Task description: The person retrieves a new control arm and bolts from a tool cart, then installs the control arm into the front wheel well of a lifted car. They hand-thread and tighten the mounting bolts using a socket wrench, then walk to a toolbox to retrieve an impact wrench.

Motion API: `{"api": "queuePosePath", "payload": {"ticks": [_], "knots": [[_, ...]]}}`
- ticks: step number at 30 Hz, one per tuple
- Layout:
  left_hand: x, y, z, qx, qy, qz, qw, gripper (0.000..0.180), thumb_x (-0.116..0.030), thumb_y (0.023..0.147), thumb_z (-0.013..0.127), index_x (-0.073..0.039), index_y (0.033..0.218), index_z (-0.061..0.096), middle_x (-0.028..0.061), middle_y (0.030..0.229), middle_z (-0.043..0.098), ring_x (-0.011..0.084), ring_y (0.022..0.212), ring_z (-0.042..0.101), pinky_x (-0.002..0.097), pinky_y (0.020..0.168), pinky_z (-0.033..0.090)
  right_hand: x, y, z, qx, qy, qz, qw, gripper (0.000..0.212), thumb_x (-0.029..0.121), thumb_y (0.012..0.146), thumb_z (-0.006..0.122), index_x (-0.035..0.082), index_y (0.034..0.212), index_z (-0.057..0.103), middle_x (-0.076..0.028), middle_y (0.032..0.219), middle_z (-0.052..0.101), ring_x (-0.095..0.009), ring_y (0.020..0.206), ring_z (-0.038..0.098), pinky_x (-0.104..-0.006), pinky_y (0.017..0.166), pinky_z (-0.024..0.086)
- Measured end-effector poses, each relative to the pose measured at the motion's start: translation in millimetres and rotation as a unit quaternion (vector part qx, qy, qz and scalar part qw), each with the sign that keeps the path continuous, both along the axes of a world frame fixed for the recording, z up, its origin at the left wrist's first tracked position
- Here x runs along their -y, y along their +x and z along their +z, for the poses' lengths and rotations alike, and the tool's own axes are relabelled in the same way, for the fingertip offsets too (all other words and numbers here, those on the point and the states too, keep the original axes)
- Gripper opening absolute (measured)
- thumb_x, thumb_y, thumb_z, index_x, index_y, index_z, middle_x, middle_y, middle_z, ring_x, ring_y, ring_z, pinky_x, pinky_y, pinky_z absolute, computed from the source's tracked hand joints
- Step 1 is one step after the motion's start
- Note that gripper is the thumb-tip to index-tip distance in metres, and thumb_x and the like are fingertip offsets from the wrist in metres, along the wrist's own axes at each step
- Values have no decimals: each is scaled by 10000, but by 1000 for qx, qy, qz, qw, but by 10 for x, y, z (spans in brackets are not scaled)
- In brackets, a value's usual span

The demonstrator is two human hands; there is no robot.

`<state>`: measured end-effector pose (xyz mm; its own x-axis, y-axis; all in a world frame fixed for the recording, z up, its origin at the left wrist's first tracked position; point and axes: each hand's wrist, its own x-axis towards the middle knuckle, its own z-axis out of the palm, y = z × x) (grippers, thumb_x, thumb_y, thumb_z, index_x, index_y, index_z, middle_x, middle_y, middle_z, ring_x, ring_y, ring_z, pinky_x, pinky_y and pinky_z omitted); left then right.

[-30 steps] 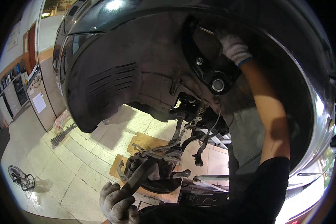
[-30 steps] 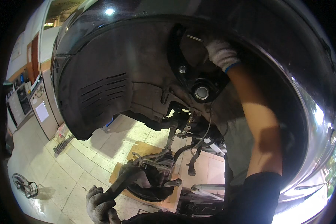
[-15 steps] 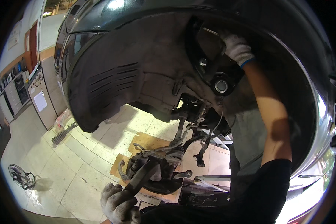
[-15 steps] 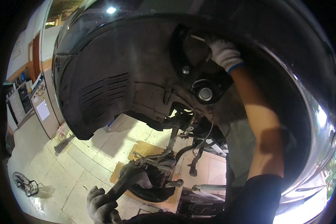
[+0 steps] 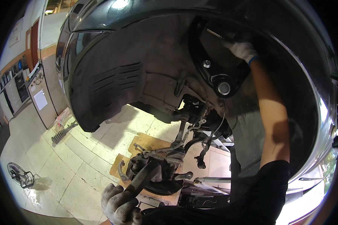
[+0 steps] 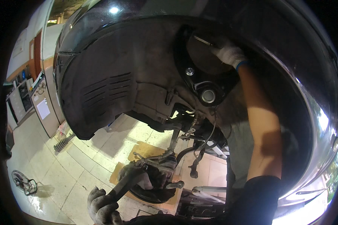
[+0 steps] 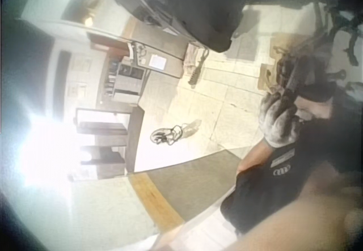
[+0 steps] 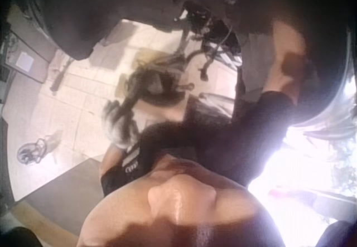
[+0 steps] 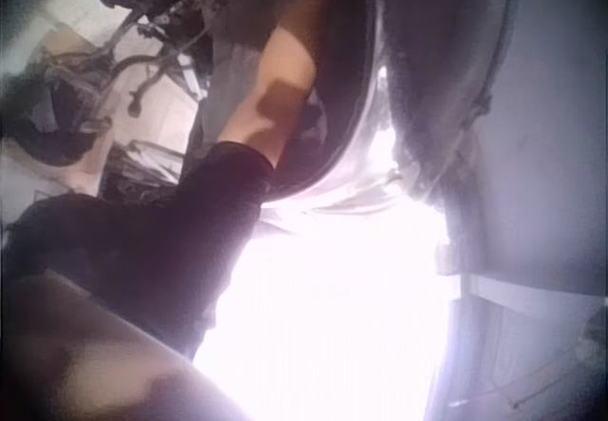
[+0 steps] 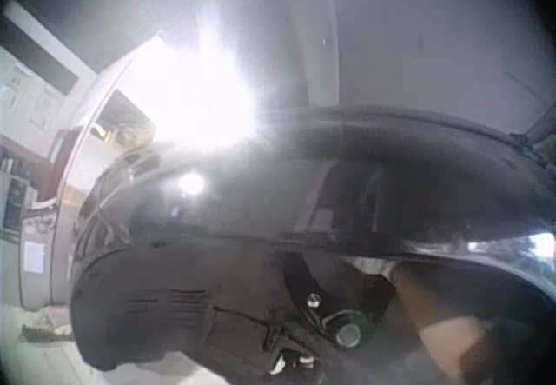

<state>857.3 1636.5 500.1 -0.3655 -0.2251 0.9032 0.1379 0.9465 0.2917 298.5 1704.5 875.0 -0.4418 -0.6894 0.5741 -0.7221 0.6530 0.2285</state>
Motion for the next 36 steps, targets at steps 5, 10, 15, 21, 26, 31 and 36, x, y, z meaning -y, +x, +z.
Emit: {"api": "queuePosePath", "payload": {"ticks": [5,10,15,21,26,31,36], "knots": [[-7,-13,-4,-16,9,1,1000,210,-166,922,588,-13,1017,698,205,1050,675,431,1033,676,594,989,519,51,119,-88,-70,-11,8,997,581,382,979,667,133,1490,548,-165,1513,562,-370,1373,547,-468,1159,443],[12,-11,24,-9,5,-10,1000,202,-151,918,586,-11,1010,700,207,1047,674,430,1035,675,584,986,523,35,344,-178,-198,73,-63,975,549,447,1061,531,184,1540,481,-144,1575,492,-336,1357,564,-414,1172,427],[21,7,41,-7,24,-41,999,183,-123,909,601,-7,1015,694,210,1056,673,431,1048,668,590,990,512,64,688,4,-3,-11,-86,996,610,319,984,669,170,1545,480,-168,1562,501,-381,1405,510,-483,1178,442],[85,19,27,-13,10,-64,998,194,-149,935,625,-7,1062,666,193,1068,685,425,1056,669,597,998,493,101,724,-181,-109,80,-169,976,563,285,1019,605,204,1559,468,-167,1514,554,-364,1354,565,-460,1145,476],[84,26,1,56,37,-48,997,234,-361,914,636,-142,996,655,84,1071,677,331,1132,601,571,1002,462,118,334,-17,-115,104,-145,977,592,165,999,611,213,1567,450,-167,1475,585,-373,1327,586,-483,1119,506],[34,-5,0,15,55,-10,998,169,-288,897,596,-145,964,657,78,1005,699,345,1025,633,563,988,464,69,285,-141,-190,87,-88,974,542,238,1041,549,215,1572,442,-147,1478,585,-346,1297,606,-451,1112,505],[12,-37,-24,16,45,16,999,146,-248,891,598,-129,960,649,88,987,693,369,1000,635,572,992,468,71,600,-117,-171,68,-82,979,526,286,1027,595,186,1534,498,-144,1495,572,-346,1336,576,-441,1143,471]]}}
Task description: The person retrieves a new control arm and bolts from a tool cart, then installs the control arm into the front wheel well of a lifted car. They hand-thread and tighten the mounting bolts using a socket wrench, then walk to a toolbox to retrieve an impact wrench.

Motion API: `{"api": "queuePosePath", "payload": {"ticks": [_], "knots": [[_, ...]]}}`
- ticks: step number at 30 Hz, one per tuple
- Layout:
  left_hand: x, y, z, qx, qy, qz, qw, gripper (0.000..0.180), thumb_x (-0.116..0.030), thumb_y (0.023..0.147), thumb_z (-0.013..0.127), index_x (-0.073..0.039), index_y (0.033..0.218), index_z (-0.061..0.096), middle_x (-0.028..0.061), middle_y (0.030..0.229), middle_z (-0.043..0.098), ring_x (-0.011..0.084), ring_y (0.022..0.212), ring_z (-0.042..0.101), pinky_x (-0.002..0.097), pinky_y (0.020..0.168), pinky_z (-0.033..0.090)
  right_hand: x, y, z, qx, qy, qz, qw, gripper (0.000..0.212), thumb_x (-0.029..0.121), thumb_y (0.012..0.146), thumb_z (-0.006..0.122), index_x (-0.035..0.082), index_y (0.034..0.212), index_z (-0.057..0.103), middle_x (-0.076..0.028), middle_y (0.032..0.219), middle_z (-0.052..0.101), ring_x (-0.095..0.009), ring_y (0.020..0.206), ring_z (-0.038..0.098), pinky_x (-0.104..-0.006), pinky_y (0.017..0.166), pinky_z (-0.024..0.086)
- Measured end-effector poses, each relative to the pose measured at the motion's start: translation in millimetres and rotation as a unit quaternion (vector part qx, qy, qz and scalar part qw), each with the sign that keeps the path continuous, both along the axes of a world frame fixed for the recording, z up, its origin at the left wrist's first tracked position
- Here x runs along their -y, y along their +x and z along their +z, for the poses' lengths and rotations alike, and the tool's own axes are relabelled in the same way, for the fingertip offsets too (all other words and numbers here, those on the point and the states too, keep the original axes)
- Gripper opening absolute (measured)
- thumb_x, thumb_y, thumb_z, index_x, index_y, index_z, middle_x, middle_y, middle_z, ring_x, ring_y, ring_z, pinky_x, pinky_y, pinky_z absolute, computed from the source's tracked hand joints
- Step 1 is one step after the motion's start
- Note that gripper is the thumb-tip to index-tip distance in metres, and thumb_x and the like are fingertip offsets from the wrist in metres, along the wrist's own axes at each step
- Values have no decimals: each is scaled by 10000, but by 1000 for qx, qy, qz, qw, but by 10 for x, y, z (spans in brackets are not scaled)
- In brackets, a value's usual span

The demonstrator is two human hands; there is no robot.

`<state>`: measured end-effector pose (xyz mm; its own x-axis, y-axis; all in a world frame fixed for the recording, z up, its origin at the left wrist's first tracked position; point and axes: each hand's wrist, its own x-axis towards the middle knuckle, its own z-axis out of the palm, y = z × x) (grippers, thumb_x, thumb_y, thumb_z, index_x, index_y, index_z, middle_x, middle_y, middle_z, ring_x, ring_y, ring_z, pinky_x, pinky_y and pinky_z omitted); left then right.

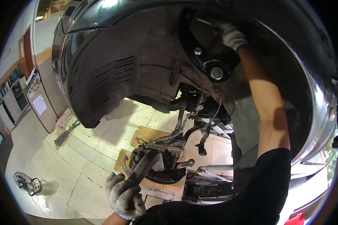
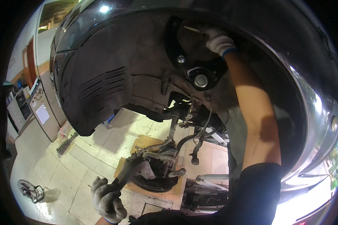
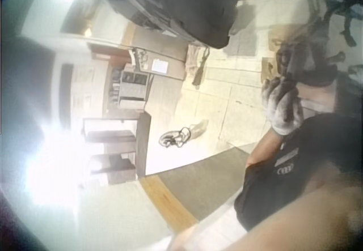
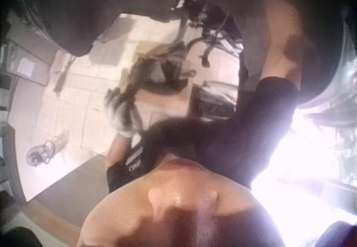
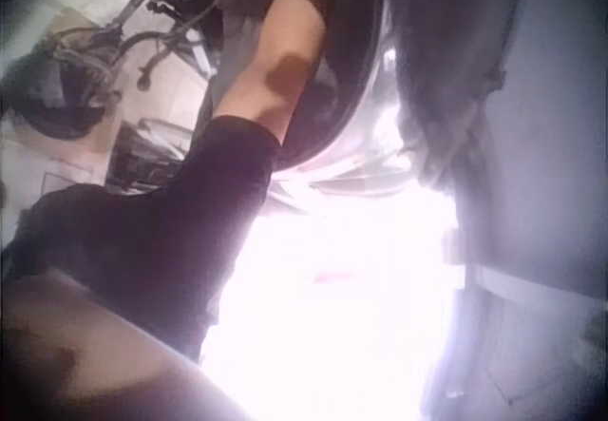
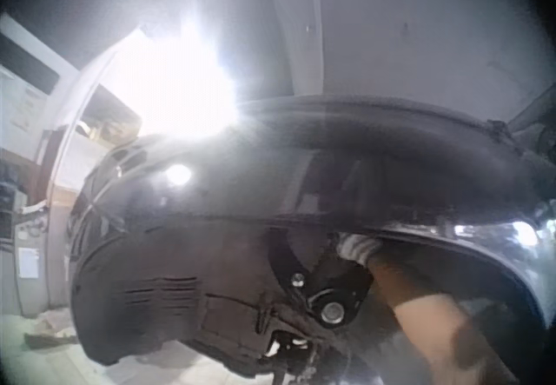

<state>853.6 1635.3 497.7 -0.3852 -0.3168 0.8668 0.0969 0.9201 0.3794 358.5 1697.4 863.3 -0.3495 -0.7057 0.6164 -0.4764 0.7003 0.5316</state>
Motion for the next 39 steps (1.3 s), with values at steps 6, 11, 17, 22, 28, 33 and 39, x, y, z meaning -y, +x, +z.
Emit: {"api": "queuePosePath", "payload": {"ticks": [6,11,17,22,28,33,39], "knots": [[-49,-39,-40,-31,15,26,999,130,-216,891,595,-118,954,652,119,959,690,383,972,638,590,980,470,43,-204,144,218,-111,62,968,457,309,1049,565,120,1465,563,-155,1463,598,-332,1329,584,-400,1130,481],[-35,-54,-37,-34,-4,39,999,118,-206,884,593,-112,932,645,116,945,694,391,939,642,594,952,482,19,-299,-35,-35,-19,101,994,416,306,1048,579,111,1414,609,-157,1406,639,-318,1297,611,-389,1094,506],[-24,-55,-25,-31,-19,44,998,125,-218,880,597,-114,933,641,111,951,694,384,928,647,588,941,492,-20,-51,171,146,-52,5,988,486,214,996,636,158,1474,563,-164,1469,589,-334,1339,581,-438,1149,473],[-18,-22,-13,-23,-27,44,998,130,-222,877,594,-124,948,641,104,952,695,378,937,649,582,948,492,-1,-537,-91,-53,-18,125,991,504,232,961,722,149,1440,589,-167,1377,654,-333,1279,617,-444,1105,493],[-19,-39,-29,-23,-21,52,998,134,-223,876,593,-126,952,643,101,962,700,377,946,652,581,966,487,55,-821,174,36,41,92,994,515,316,993,656,225,1489,552,-132,1359,666,-303,1250,627,-425,1089,491],[-13,-42,-36,-28,-13,34,999,130,-219,874,598,-131,956,648,85,971,708,368,969,649,574,982,482,30,-502,237,133,-10,-21,991,621,451,976,635,116,1490,541,-166,1503,568,-352,1376,536,-449,1187,410],[-29,-56,-19,-35,-15,41,998,131,-197,878,578,-77,874,632,148,867,689,423,960,653,613,989,484,70,-672,-58,-115,15,6,993,483,257,1036,536,140,1505,524,-148,1521,548,-349,1344,567,-439,1173,436]]}}
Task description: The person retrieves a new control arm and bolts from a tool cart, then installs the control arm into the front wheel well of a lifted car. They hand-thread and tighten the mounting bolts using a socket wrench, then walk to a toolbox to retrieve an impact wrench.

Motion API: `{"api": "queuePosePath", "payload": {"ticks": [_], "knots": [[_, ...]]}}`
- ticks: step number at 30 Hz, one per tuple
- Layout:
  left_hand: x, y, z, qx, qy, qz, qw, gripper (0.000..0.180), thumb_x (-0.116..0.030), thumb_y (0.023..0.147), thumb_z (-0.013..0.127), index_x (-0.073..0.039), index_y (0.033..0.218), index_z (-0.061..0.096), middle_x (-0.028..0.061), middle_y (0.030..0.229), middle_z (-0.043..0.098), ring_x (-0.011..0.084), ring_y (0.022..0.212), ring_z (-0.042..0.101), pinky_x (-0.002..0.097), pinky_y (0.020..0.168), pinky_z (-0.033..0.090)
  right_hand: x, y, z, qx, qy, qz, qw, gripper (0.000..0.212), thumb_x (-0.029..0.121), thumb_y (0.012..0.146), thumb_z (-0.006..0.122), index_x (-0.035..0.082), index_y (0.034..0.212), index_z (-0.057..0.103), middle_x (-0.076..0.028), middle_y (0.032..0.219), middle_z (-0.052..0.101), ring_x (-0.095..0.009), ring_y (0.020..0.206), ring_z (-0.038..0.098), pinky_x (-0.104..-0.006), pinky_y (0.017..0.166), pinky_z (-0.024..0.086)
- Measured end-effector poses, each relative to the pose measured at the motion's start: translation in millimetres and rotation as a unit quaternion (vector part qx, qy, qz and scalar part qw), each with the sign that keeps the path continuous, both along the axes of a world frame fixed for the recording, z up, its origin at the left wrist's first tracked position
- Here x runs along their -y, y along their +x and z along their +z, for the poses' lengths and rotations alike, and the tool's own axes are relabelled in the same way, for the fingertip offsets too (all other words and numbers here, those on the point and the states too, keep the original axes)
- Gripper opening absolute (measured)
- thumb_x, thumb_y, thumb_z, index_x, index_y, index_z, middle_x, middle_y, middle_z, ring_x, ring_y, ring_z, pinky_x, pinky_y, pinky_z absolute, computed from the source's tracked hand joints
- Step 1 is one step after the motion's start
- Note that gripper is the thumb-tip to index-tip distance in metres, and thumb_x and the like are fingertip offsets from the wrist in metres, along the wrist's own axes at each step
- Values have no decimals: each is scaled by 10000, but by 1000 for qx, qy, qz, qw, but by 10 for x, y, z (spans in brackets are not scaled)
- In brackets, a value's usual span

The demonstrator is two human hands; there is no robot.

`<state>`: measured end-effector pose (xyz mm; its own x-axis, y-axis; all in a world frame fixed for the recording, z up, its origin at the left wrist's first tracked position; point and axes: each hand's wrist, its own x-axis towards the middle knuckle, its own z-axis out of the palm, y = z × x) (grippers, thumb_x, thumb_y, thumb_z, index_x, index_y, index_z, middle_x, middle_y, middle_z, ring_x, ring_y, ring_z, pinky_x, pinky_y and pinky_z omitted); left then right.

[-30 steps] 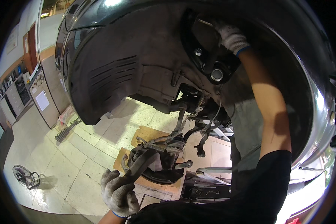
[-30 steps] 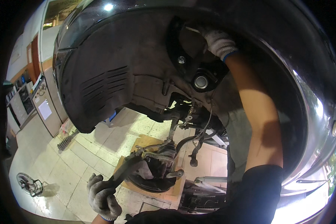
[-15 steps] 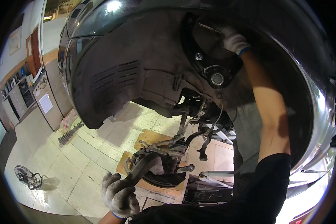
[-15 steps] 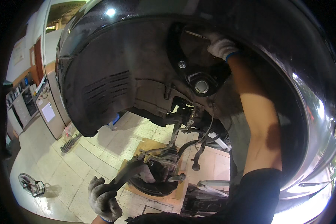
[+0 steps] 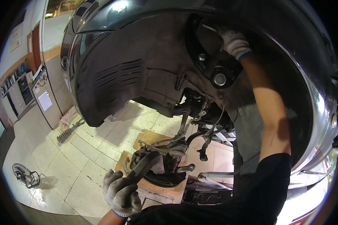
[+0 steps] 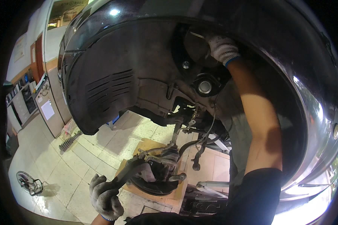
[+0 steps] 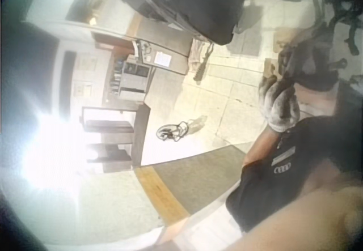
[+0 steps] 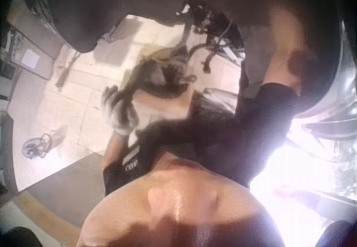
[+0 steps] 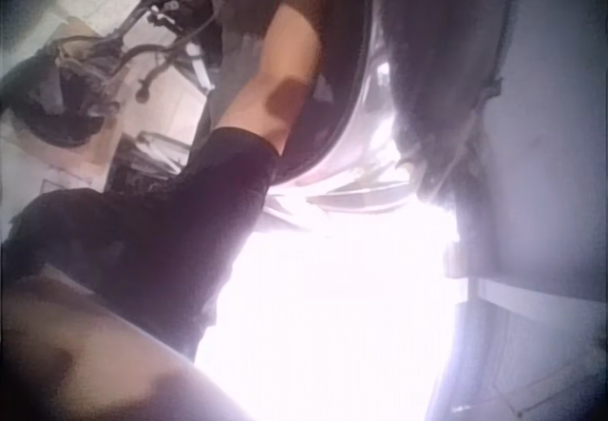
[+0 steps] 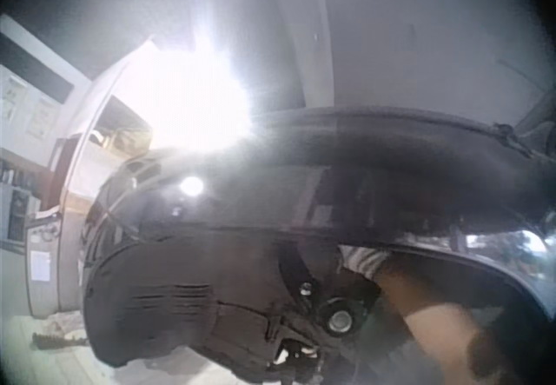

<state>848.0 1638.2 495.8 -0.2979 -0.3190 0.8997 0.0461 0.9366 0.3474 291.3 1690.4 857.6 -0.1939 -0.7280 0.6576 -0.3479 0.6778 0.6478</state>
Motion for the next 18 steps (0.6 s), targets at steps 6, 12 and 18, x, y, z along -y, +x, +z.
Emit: {"api": "queuePosePath", "payload": {"ticks": [6,12,18], "knots": [[5,3,-12,9,1,0,1000,114,-215,868,603,-139,939,650,80,984,709,352,979,646,573,995,477,-50,168,211,228,-69,35,971,605,399,979,647,137,1508,516,-153,1523,548,-358,1371,543,-460,1165,438],[5,20,-10,18,-3,8,1000,123,-207,838,606,-139,928,655,84,973,712,353,978,649,567,994,482,-97,417,261,264,-73,63,960,719,524,964,654,122,1535,483,-155,1556,515,-350,1407,511,-464,1171,427],[-1,-20,21,-13,1,-4,1000,121,-171,829,585,-73,872,641,155,871,705,419,907,662,604,961,504,-88,203,292,182,18,-33,983,580,524,1002,616,174,1463,582,-128,1505,572,-339,1343,569,-424,1148,440]]}}
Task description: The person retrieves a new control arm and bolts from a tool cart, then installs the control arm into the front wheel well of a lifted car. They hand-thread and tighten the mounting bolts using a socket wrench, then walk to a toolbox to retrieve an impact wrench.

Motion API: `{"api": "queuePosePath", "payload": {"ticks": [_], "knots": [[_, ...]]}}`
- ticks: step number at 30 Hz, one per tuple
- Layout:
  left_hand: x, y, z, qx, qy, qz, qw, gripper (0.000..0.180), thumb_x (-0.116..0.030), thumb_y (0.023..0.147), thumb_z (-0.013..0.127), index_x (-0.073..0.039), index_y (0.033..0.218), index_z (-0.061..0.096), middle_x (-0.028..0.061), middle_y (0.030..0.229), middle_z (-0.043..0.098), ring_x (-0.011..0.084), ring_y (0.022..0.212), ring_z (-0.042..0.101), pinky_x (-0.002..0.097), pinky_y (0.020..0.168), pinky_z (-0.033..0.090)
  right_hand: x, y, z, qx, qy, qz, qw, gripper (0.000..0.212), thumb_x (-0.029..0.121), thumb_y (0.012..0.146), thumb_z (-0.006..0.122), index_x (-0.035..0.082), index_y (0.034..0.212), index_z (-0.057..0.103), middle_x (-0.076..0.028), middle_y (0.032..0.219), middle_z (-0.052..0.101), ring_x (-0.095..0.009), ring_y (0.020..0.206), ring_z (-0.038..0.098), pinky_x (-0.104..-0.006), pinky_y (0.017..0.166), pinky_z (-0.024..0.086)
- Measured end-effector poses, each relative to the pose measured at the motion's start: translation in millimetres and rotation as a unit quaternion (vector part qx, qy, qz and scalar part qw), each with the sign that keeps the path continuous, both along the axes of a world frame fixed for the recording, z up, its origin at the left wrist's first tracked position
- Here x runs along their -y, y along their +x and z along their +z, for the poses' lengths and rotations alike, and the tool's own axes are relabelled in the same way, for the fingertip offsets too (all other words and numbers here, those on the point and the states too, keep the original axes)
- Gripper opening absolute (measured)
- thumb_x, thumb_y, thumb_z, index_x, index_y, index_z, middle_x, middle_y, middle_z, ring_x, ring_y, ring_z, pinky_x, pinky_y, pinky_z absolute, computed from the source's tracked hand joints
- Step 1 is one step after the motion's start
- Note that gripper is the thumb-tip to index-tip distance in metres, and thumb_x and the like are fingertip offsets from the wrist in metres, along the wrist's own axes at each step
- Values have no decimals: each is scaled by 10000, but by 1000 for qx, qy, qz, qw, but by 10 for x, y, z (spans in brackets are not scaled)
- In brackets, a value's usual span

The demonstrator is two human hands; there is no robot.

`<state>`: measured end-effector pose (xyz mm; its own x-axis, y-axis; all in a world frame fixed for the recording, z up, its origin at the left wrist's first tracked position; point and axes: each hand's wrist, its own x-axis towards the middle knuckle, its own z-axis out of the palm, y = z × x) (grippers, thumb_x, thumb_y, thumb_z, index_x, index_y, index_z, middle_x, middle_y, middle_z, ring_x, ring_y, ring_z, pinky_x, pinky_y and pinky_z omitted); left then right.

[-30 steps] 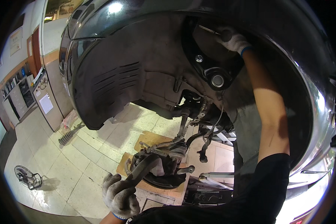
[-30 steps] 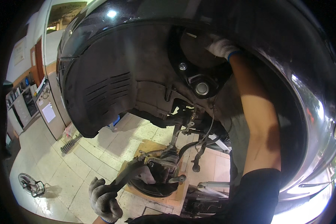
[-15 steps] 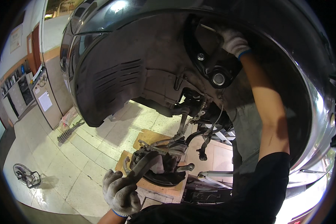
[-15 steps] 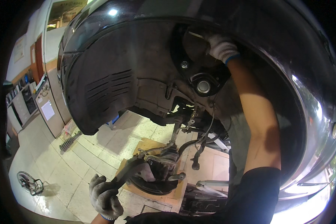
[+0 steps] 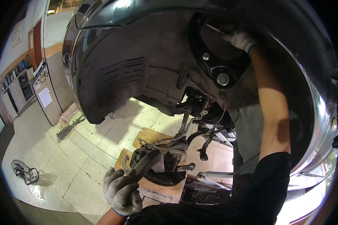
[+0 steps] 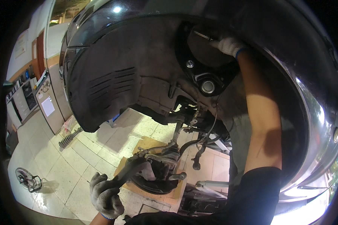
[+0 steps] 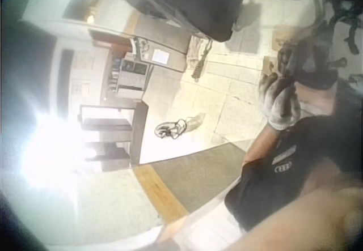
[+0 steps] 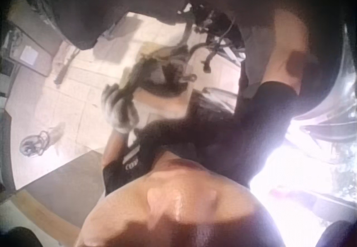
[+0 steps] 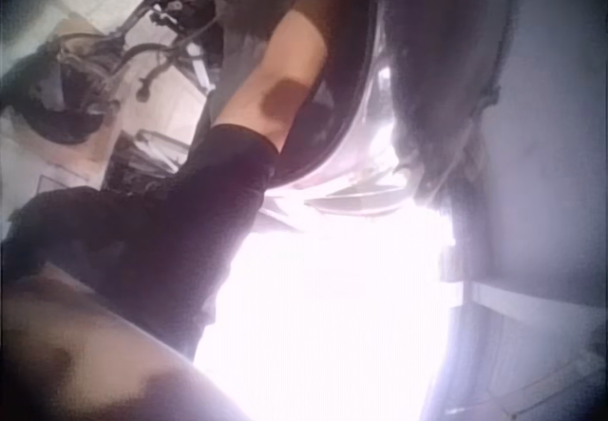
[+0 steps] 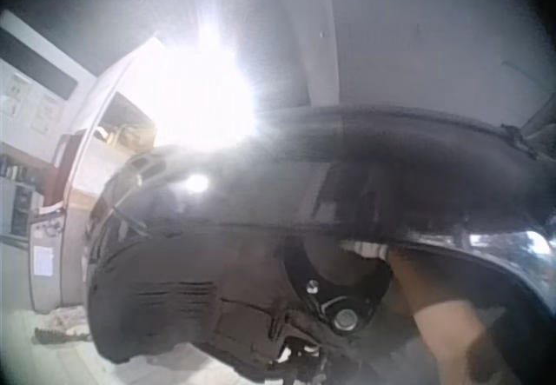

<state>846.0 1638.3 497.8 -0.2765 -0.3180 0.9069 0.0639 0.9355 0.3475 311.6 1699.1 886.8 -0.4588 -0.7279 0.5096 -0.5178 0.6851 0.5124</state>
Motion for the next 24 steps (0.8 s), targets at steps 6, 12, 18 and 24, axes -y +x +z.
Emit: {"api": "queuePosePath", "payload": {"ticks": [6,12,18,24], "knots": [[26,-2,-1,10,-12,3,1000,118,-205,842,624,-139,934,656,86,1003,704,356,949,661,552,928,493,25,200,-306,-106,-39,60,992,534,353,1033,614,119,1504,520,-148,1537,520,-345,1303,602,-457,1108,511],[27,-13,-6,-3,-8,-8,1000,121,-156,822,591,-70,887,644,150,877,700,411,888,665,597,957,510,17,166,-328,-115,-23,82,990,582,309,1013,661,131,1538,486,-134,1506,549,-321,1277,622,-431,1041,544],[22,-15,9,-9,-20,8,1000,124,-165,826,596,-78,902,642,142,888,701,402,896,672,594,964,514,-31,-167,-114,-7,-57,118,991,516,339,1024,648,102,1476,569,-123,1390,641,-281,1243,629,-372,1059,503],[11,-11,16,0,-27,16,1000,117,-141,818,615,-96,921,647,127,907,707,397,920,677,583,963,519,22,-36,-148,70,-115,120,984,514,326,999,621,129,1471,566,-147,1448,599,-335,1298,592,-431,1115,466]]}}
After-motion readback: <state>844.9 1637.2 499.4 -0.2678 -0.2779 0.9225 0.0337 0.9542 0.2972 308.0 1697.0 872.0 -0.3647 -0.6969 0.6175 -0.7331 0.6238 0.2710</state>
